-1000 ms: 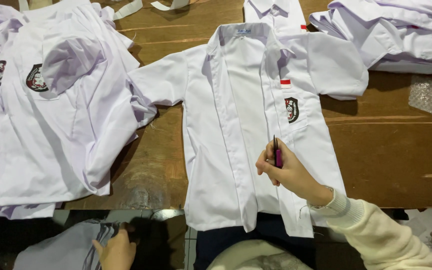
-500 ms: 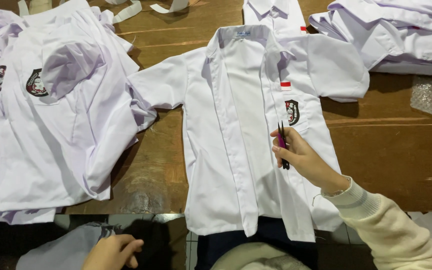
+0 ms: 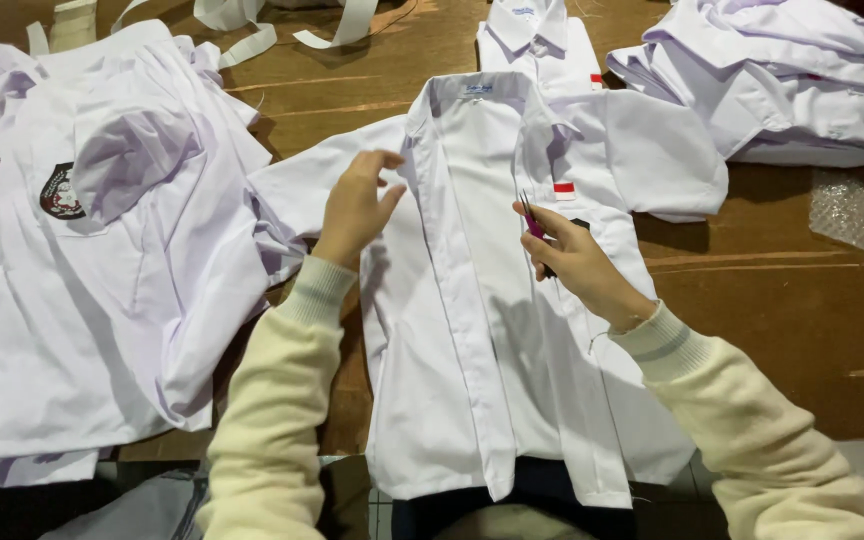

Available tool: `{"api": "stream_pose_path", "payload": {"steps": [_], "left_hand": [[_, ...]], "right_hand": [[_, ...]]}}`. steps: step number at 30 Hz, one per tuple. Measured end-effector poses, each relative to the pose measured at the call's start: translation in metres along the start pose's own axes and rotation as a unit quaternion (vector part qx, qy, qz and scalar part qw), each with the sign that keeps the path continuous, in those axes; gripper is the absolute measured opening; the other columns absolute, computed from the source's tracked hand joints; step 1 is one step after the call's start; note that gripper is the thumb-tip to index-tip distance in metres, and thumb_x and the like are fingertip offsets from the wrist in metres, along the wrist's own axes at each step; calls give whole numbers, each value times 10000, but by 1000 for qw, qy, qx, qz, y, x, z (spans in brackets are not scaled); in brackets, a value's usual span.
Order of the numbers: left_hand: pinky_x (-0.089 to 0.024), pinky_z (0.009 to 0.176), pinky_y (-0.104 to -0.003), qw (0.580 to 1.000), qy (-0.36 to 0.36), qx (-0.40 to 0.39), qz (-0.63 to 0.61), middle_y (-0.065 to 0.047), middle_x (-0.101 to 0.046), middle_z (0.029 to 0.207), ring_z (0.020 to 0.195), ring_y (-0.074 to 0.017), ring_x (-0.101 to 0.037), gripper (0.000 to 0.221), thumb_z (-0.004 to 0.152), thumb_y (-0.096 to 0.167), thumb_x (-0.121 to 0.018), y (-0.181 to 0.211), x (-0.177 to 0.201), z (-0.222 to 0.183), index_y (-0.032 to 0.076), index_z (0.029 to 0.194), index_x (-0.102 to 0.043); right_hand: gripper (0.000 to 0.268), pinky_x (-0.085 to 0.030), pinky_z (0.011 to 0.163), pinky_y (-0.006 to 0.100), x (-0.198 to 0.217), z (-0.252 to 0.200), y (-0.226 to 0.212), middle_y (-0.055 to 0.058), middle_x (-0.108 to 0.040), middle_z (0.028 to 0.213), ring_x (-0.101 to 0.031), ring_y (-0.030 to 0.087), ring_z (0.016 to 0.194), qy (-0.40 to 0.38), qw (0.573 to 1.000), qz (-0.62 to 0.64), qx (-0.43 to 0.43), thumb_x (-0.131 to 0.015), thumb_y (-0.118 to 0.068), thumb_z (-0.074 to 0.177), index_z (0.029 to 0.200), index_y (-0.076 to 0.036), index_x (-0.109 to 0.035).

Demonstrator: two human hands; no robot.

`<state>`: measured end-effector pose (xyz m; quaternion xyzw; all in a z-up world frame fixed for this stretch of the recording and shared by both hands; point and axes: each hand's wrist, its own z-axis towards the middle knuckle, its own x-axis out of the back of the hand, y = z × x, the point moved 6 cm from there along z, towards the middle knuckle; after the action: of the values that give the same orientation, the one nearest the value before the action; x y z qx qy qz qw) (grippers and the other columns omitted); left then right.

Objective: Trimming loose threads from a white shirt using thread snips and inspecting the garment.

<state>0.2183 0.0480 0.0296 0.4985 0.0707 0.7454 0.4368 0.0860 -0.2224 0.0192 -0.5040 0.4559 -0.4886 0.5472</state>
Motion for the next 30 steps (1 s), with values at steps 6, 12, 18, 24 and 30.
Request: {"api": "stream_pose_path", "payload": {"steps": [6,12,18,24,30], "left_hand": [[-606,703,-316,959,108,207,-163,-77,-725,970,844,-265,-759,390,781,229,-894,-83,-85,53,130,1062,-642],[-622,660,-339,951,201,175,-156,-106,-687,858,796,-306,-743,304,769,20,-843,-73,-87,59,74,956,-610],[-635,679,-320,941,224,166,-193,-81,-745,863,817,-244,-760,181,858,101,-807,-62,-85,48,112,980,-674],[-627,669,-281,933,210,164,-241,-46,-768,877,796,-193,-761,129,894,165,-802,-69,-90,45,150,976,-703],[-629,666,-276,914,209,184,-295,-52,-764,908,782,-188,-758,141,890,132,-779,-78,-94,42,161,998,-694]], "right_hand": [[447,-535,483,258,6,37,27,39,-484,887,-571,106,605,33,999,16,-33,-656,-102,998,1423,-7,-555],[441,-521,433,246,17,49,56,37,-497,850,-568,104,553,40,998,20,-54,-698,-108,972,1388,-19,-584],[447,-499,402,225,17,52,57,36,-498,824,-571,96,536,34,998,7,-49,-695,-109,974,1387,5,-569],[492,-465,370,211,12,70,51,57,-532,828,-569,101,525,11,1000,-24,-4,-735,-101,940,1389,2,-559],[396,-476,459,235,9,134,47,28,-669,815,-628,118,572,57,970,-219,86,-828,-255,896,1245,-127,-691]]}}
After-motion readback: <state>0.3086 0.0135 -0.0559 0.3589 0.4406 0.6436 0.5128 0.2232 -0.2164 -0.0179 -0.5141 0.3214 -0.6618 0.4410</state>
